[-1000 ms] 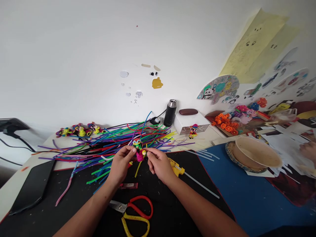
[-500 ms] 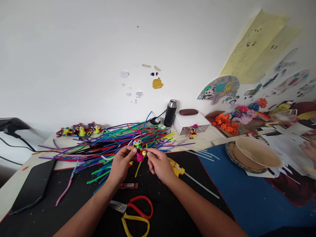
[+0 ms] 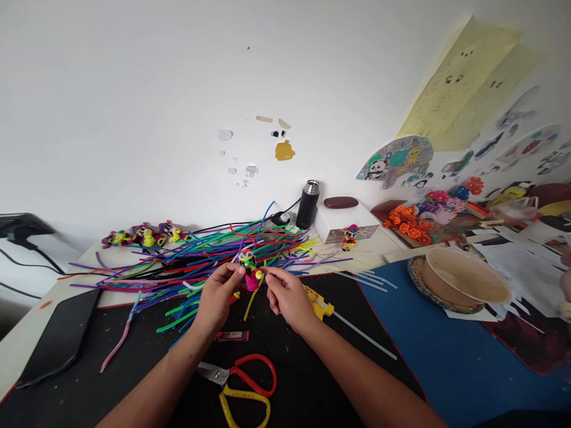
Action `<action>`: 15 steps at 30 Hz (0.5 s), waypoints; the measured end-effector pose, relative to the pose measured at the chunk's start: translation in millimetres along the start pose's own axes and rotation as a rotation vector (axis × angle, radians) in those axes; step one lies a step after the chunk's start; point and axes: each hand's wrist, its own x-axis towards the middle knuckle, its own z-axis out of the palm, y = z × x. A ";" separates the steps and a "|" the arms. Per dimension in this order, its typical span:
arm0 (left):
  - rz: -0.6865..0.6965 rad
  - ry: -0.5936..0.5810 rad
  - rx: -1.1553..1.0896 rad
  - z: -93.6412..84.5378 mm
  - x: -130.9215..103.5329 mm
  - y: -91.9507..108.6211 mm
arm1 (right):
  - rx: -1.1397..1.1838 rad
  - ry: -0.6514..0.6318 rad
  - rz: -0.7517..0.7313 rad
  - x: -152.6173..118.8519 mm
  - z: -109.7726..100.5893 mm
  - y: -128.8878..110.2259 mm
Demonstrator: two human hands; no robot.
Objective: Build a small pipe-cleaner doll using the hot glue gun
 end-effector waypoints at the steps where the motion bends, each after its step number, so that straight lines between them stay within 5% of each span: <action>1: 0.001 0.000 -0.001 -0.2 0.1 -0.3 | 0.000 0.001 0.001 -0.1 0.0 0.0; 15: -0.002 -0.003 0.029 0.3 0.1 -0.4 | 0.003 -0.010 0.010 0.3 1.9 1.2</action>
